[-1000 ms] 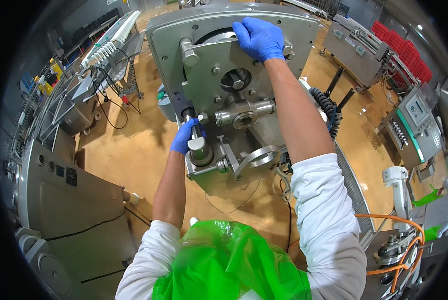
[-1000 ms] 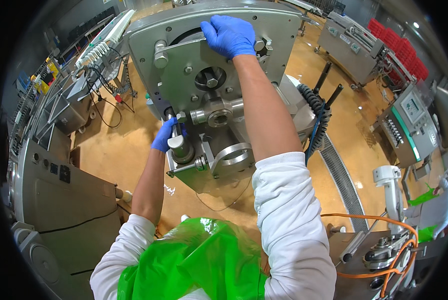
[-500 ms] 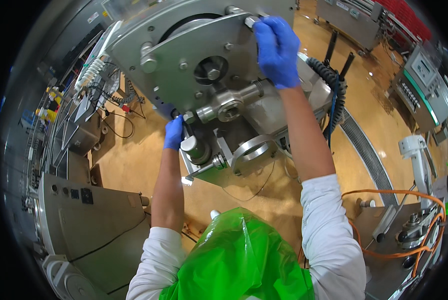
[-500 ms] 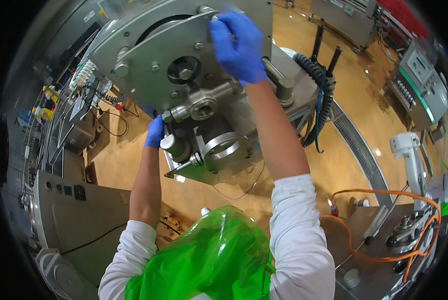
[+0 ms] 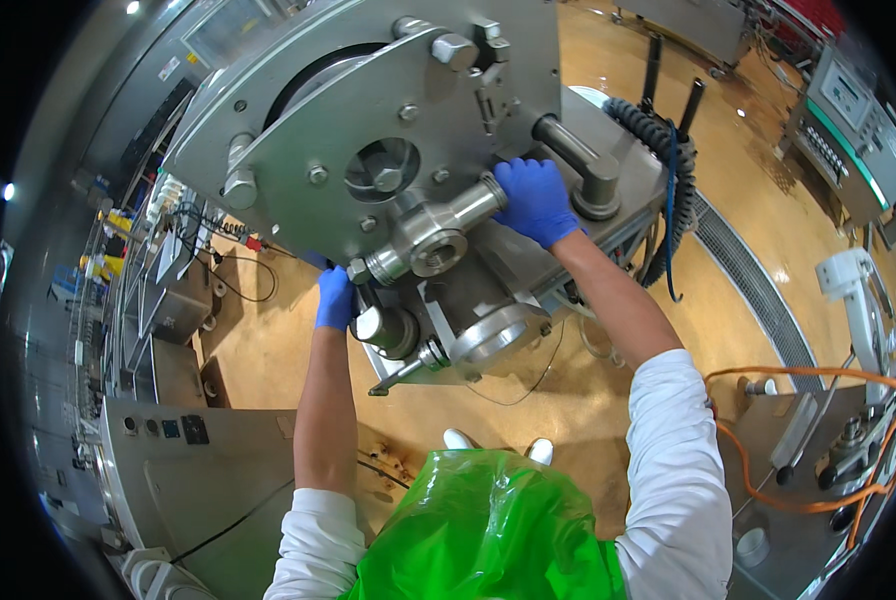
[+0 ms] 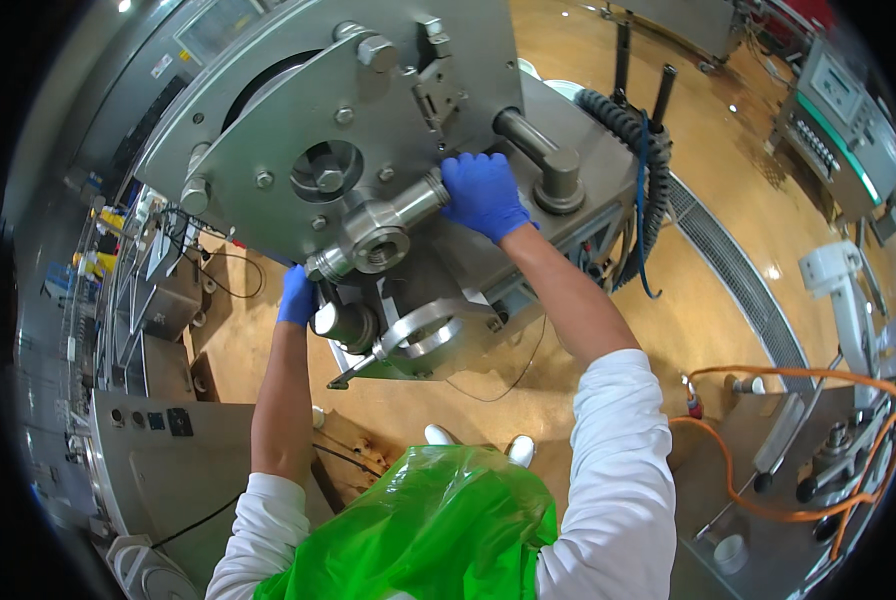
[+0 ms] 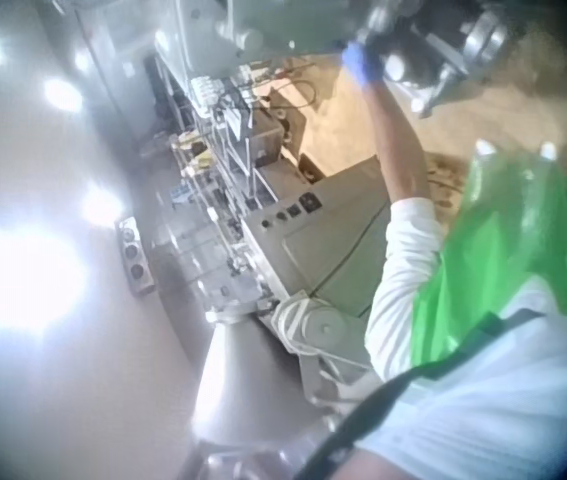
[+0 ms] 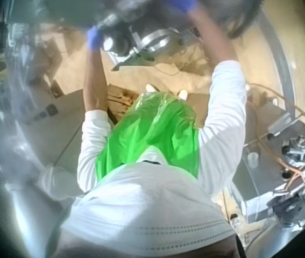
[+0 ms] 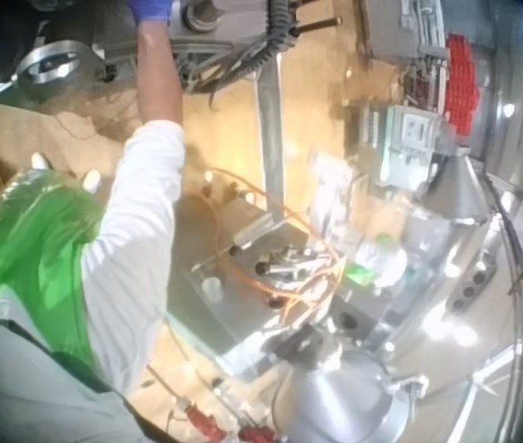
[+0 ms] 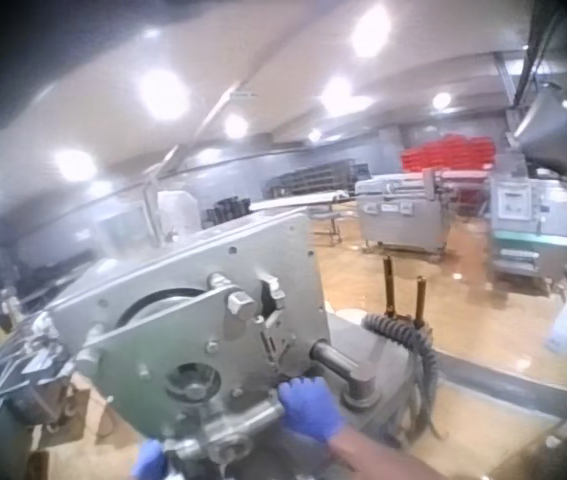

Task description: The person assembles a stainless steel machine by attaching and tightening multiple metal components, including cylindrical parts and a large triangular cover. They use their gloved hands to align and secure the pieces, occasionally moving around the machine to access different sides.

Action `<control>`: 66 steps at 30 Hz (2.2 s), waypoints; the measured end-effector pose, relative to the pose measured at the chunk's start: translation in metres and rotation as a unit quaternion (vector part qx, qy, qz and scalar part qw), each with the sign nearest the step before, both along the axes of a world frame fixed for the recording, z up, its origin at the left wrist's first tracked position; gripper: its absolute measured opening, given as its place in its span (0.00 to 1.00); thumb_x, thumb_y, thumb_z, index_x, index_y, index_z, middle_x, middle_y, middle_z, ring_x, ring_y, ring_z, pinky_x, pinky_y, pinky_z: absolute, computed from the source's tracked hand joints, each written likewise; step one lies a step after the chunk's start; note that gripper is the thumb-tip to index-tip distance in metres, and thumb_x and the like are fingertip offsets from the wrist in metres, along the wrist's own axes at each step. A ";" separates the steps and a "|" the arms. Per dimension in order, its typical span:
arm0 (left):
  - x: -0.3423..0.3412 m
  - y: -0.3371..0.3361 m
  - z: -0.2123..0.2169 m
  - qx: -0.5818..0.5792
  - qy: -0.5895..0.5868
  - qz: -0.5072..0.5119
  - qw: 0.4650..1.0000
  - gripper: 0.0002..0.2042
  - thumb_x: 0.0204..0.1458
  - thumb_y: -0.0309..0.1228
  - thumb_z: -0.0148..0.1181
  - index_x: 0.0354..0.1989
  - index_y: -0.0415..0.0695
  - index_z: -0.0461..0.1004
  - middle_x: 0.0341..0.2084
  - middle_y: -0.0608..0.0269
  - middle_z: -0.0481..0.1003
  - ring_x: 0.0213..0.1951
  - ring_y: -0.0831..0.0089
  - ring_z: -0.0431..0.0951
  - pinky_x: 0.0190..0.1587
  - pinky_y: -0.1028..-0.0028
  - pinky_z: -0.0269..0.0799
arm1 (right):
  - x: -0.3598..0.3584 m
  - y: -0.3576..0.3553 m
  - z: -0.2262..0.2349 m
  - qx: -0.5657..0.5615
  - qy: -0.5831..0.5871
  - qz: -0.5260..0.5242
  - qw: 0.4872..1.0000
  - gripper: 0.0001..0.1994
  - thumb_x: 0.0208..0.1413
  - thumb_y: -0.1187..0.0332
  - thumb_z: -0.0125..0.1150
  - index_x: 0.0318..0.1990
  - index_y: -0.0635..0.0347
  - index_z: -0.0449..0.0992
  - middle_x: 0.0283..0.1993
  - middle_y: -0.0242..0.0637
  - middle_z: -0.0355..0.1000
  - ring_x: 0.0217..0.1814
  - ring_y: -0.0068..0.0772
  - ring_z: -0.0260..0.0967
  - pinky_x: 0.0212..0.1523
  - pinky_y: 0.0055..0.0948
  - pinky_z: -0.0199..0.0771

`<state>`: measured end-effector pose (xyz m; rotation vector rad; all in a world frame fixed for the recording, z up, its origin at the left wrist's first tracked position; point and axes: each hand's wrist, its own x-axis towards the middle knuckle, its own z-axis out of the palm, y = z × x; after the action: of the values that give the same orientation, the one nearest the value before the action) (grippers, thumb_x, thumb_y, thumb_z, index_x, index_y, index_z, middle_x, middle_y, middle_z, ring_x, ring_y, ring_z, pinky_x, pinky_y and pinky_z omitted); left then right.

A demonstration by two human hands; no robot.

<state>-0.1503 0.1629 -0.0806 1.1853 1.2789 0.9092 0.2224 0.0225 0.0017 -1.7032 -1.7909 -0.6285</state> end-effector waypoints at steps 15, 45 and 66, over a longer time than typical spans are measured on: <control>0.000 0.005 -0.018 0.062 0.123 0.073 0.988 0.22 0.45 0.37 0.50 0.33 0.24 0.74 0.24 0.46 0.76 0.27 0.62 0.77 0.30 0.62 0.69 | -0.022 0.017 -0.039 0.020 0.308 0.057 0.949 0.17 0.42 0.60 0.67 0.39 0.54 0.73 0.32 0.45 0.74 0.38 0.49 0.73 0.37 0.40 0.70; 0.027 -0.042 0.057 0.046 0.200 0.043 0.978 0.21 0.49 0.34 0.54 0.43 0.26 0.71 0.35 0.38 0.76 0.39 0.52 0.78 0.42 0.60 0.71 | -0.015 0.010 0.015 0.036 -0.031 -0.002 0.999 0.13 0.42 0.56 0.66 0.31 0.49 0.72 0.26 0.34 0.68 0.31 0.39 0.67 0.37 0.39 0.56; 0.030 -0.036 0.026 0.034 -0.014 0.003 0.999 0.17 0.59 0.37 0.49 0.50 0.37 0.71 0.41 0.61 0.74 0.39 0.75 0.74 0.41 0.72 0.72 | -0.019 0.044 -0.061 0.236 0.164 -0.056 0.956 0.17 0.37 0.54 0.67 0.20 0.54 0.66 0.15 0.37 0.59 0.21 0.42 0.56 0.26 0.38 0.58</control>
<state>-0.1200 0.1271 -0.0546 1.2183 1.2369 0.9769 0.2036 0.0662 -0.0593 -1.4789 -1.2019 -0.7071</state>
